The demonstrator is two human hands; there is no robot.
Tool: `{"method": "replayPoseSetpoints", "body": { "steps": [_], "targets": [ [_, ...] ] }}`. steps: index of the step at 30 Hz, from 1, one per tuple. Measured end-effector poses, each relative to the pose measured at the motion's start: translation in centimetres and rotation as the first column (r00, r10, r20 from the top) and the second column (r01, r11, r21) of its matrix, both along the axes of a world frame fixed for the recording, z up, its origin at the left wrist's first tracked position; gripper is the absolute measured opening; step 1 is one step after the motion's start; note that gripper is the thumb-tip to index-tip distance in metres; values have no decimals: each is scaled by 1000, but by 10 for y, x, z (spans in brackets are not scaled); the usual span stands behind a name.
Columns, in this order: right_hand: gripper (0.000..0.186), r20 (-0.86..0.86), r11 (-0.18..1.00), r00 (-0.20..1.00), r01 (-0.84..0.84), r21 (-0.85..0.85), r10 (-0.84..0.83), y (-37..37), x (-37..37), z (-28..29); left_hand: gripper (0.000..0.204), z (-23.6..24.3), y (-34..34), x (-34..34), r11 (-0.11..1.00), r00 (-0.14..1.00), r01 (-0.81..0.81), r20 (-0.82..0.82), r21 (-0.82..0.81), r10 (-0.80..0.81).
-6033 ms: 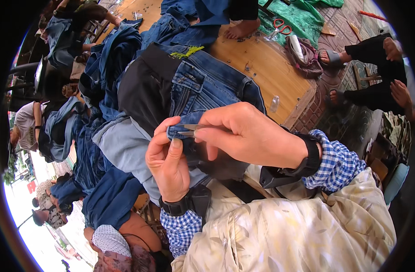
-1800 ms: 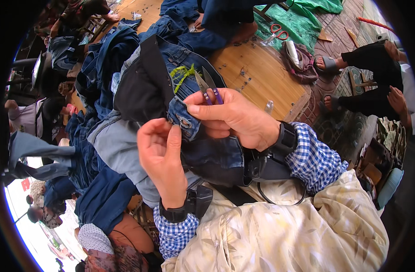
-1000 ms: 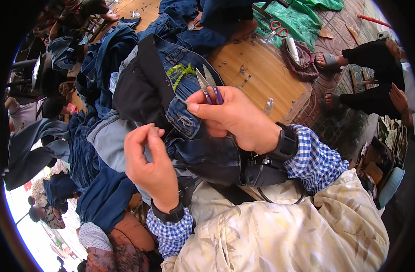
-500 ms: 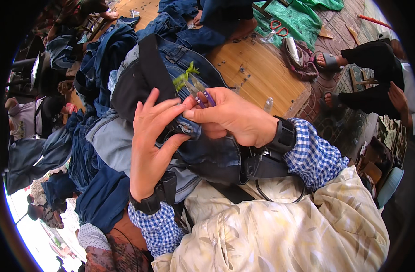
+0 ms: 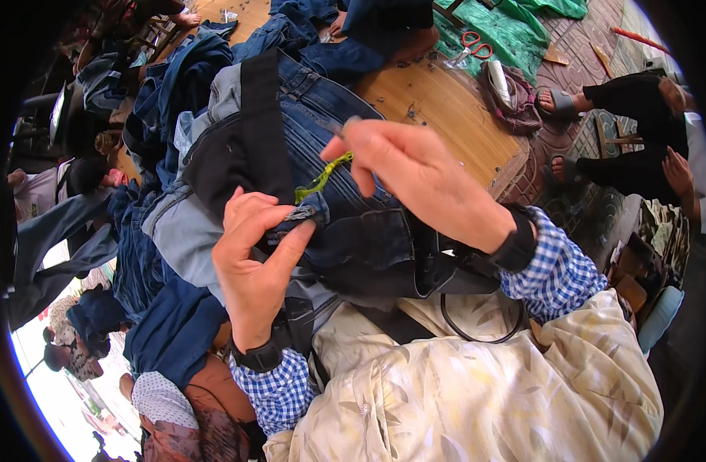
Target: Trimming loose threads and finishing the edges of denim jeans using thread nippers.
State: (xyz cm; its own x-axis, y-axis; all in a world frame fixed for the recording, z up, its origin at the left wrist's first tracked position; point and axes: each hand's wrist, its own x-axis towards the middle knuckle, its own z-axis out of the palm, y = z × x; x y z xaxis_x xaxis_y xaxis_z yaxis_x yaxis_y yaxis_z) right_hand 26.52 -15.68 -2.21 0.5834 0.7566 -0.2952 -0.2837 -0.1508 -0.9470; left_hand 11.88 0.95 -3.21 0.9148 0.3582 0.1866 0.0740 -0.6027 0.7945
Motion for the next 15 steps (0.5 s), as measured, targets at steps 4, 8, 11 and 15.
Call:
{"method": "replayPoseSetpoints", "body": {
  "steps": [4, 8, 11, 15],
  "targets": [
    [20, 474, 987, 866, -157, -46, 160, 6, -6, 2, 18, -2, -4, 1, 999, 1000, -2, -16, -50, 2],
    [16, 469, 984, 868, -175, -23, 166, 16, -8, -7, 16, -4, -8, 3, 998, 1000, -12, -14, -57, 11],
    [14, 468, 986, 873, -165, 26, 134, 20, -7, -15, 16, -7, -8, 3, 998, 999, -21, -39, -55, 19],
    [11, 412, 995, 908, -94, 31, 73, 29, -8, -10, 16, -10, -6, 7, 994, 997, -7, -82, -108, -2]
  ]
}}
